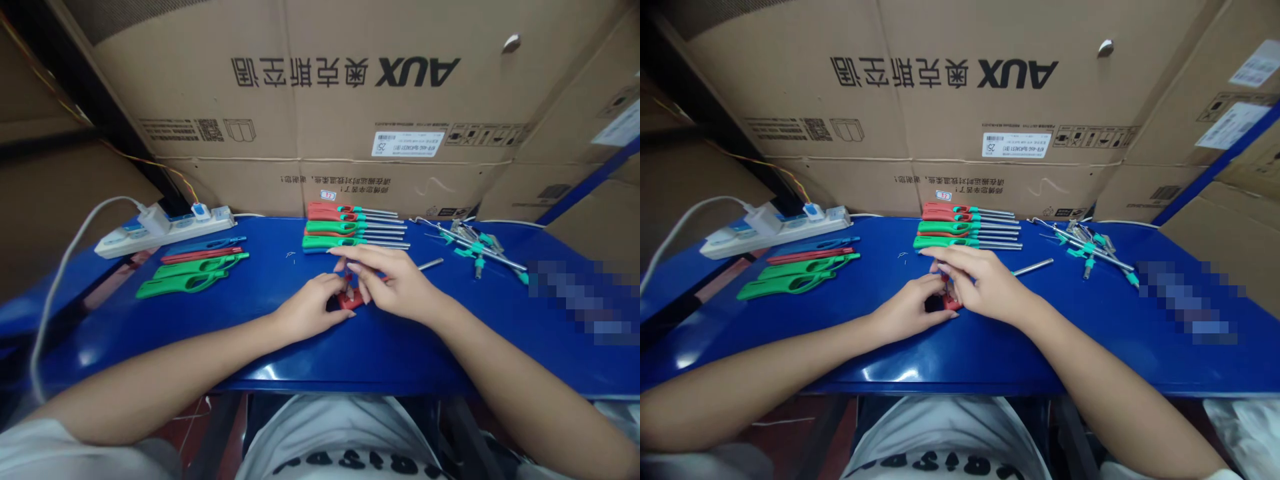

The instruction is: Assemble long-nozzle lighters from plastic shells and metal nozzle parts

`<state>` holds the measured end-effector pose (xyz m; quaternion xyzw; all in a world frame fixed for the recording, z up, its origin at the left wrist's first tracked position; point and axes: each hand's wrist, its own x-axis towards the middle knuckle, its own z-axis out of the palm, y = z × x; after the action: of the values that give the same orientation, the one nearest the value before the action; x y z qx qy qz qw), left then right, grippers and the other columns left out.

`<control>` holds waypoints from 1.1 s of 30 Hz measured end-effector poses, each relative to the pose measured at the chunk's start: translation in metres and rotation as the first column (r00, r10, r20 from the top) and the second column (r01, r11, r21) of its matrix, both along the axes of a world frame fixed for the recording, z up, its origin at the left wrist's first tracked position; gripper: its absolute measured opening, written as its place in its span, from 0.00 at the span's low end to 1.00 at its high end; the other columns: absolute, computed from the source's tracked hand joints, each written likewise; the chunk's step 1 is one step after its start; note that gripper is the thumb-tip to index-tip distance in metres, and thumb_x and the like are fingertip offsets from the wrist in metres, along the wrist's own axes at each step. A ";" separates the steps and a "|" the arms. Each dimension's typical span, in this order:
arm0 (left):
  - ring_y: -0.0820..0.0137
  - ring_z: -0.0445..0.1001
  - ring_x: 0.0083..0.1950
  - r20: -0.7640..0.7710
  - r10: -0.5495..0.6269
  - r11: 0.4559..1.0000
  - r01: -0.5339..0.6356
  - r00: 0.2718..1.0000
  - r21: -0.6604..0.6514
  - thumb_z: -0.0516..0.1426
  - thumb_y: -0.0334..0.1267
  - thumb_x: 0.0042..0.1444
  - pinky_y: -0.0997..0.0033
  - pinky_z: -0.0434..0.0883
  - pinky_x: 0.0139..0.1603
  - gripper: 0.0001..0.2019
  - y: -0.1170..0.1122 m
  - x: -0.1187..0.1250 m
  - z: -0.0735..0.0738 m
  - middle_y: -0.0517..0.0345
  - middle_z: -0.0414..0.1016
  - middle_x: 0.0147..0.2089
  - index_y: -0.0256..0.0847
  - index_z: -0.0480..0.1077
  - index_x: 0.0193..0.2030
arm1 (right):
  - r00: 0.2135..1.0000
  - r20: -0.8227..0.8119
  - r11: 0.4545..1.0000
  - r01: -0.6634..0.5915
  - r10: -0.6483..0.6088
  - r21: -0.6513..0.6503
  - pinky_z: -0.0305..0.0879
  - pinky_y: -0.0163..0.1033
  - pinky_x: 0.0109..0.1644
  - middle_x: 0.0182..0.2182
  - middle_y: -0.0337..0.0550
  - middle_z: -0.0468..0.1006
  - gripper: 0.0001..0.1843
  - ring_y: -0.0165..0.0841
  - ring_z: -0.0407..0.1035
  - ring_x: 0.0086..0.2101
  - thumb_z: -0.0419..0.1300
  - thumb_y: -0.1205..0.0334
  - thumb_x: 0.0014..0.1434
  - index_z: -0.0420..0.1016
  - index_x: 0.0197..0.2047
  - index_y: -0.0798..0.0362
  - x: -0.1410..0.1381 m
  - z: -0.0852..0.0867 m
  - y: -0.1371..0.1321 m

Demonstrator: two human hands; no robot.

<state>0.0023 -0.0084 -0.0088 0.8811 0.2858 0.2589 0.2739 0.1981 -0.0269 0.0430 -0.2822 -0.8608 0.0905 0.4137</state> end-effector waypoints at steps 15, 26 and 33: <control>0.65 0.75 0.42 0.045 -0.007 1.000 0.006 0.999 0.008 0.66 0.36 0.56 0.66 0.73 0.47 0.08 0.003 -0.001 -0.006 0.56 0.75 0.40 0.39 0.73 0.40 | 0.997 0.074 0.995 -0.004 -0.004 0.100 0.73 0.38 0.53 0.50 0.52 0.80 0.19 0.34 0.75 0.50 0.51 0.72 0.69 0.72 0.60 0.56 -0.003 -0.001 -0.004; 0.66 0.76 0.42 0.038 0.009 1.000 -0.009 0.999 -0.008 0.67 0.36 0.55 0.65 0.73 0.49 0.09 0.002 0.000 -0.005 0.57 0.77 0.39 0.39 0.72 0.39 | 0.994 0.025 0.980 0.100 -0.106 0.175 0.71 0.34 0.36 0.30 0.42 0.80 0.06 0.30 0.74 0.30 0.59 0.64 0.67 0.79 0.40 0.53 -0.002 0.001 -0.004; 0.66 0.76 0.42 0.034 0.011 1.000 -0.011 0.999 -0.016 0.66 0.38 0.56 0.66 0.73 0.47 0.09 0.002 0.000 -0.004 0.56 0.76 0.40 0.39 0.72 0.38 | 1.000 0.017 0.999 -0.017 0.018 -0.044 0.77 0.39 0.48 0.55 0.48 0.80 0.22 0.30 0.79 0.38 0.49 0.67 0.71 0.68 0.65 0.49 -0.001 -0.001 -0.004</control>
<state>0.0018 -0.0061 -0.0132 0.8727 0.2880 0.2732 0.2844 0.1976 -0.0305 0.0415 -0.2845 -0.8647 0.1105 0.3990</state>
